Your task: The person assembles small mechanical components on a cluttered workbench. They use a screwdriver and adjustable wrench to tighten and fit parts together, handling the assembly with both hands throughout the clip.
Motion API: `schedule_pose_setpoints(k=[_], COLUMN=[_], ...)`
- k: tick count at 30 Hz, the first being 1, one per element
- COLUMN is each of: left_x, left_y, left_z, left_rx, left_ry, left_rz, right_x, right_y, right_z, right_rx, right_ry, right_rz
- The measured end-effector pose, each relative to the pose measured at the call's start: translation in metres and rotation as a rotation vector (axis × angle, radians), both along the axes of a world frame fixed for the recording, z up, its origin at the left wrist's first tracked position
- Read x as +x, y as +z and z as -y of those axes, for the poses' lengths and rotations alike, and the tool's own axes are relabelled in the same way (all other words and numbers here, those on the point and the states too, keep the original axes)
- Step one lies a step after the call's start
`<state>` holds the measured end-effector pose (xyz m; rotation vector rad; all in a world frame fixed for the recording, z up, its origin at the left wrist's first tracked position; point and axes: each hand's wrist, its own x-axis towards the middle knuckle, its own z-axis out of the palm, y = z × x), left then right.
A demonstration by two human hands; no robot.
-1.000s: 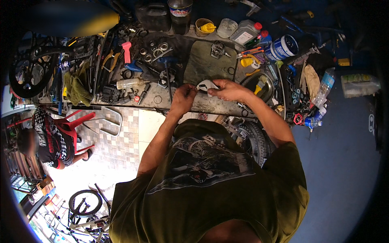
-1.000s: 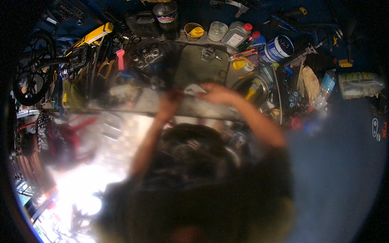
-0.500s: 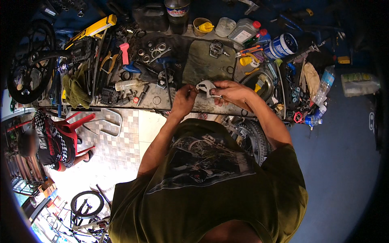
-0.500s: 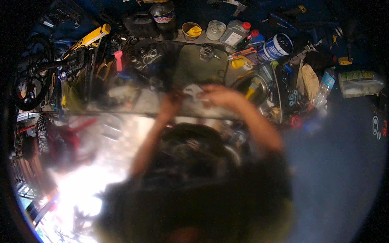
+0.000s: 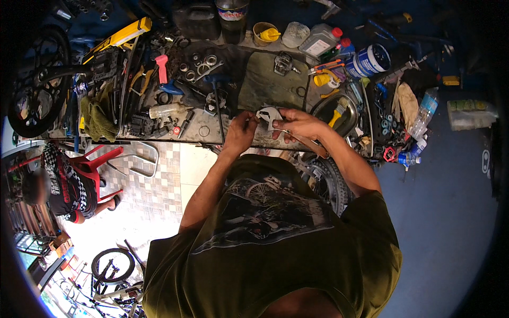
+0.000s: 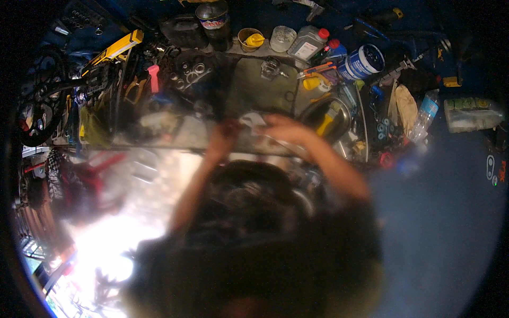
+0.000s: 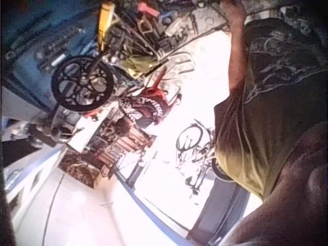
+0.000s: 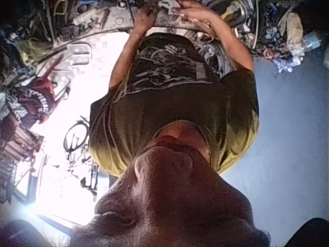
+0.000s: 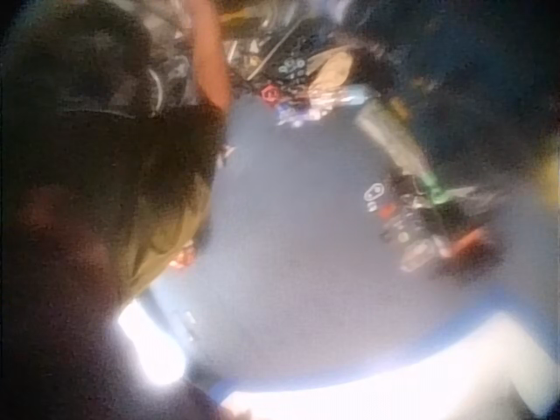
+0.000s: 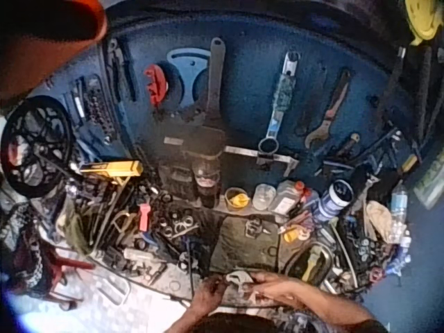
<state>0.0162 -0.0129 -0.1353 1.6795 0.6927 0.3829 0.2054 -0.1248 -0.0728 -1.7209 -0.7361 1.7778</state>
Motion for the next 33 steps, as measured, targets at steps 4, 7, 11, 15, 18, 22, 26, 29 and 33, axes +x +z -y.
schedule_pose_setpoints(k=[4, 7, 11, 15, 18, 22, 26, 29, 33], left_x=[0.0, -0.001, 0.0, 0.0, -0.001, -0.002, -0.001, 0.0, 0.003], left_y=[0.001, 0.007, 0.012, 0.011, 0.005, -0.002, -0.009, -0.012, -0.007], left_z=[0.0, 0.002, 0.005, 0.01, 0.015, 0.02, 0.024, 0.028, 0.03], left_rx=[0.012, -0.006, 0.01, 0.053, 0.074, 0.08, 0.097, -0.01, -0.026], left_ry=[-0.012, -0.006, 0.004, 0.03, 0.057, 0.086, 0.098, 0.138, 0.162], left_rz=[0.01, -0.016, -0.031, -0.028, -0.02, 0.009, 0.022, 0.077, 0.058], right_x=[0.0, -0.006, -0.022, -0.029, -0.037, -0.051, -0.058, -0.059, -0.062], right_y=[-0.022, -0.015, -0.011, -0.024, -0.023, -0.02, -0.022, -0.025, -0.024], right_z=[0.008, 0.009, 0.012, 0.019, 0.021, 0.02, 0.021, 0.021, 0.019], right_rx=[0.018, 0.011, -0.013, 0.016, -0.006, 0.036, 0.027, 0.007, -0.008], right_ry=[-0.076, -0.133, -0.229, -0.255, -0.303, -0.37, -0.434, -0.463, -0.496], right_rz=[-0.072, -0.115, -0.099, -0.079, -0.08, -0.08, -0.096, -0.12, -0.116])
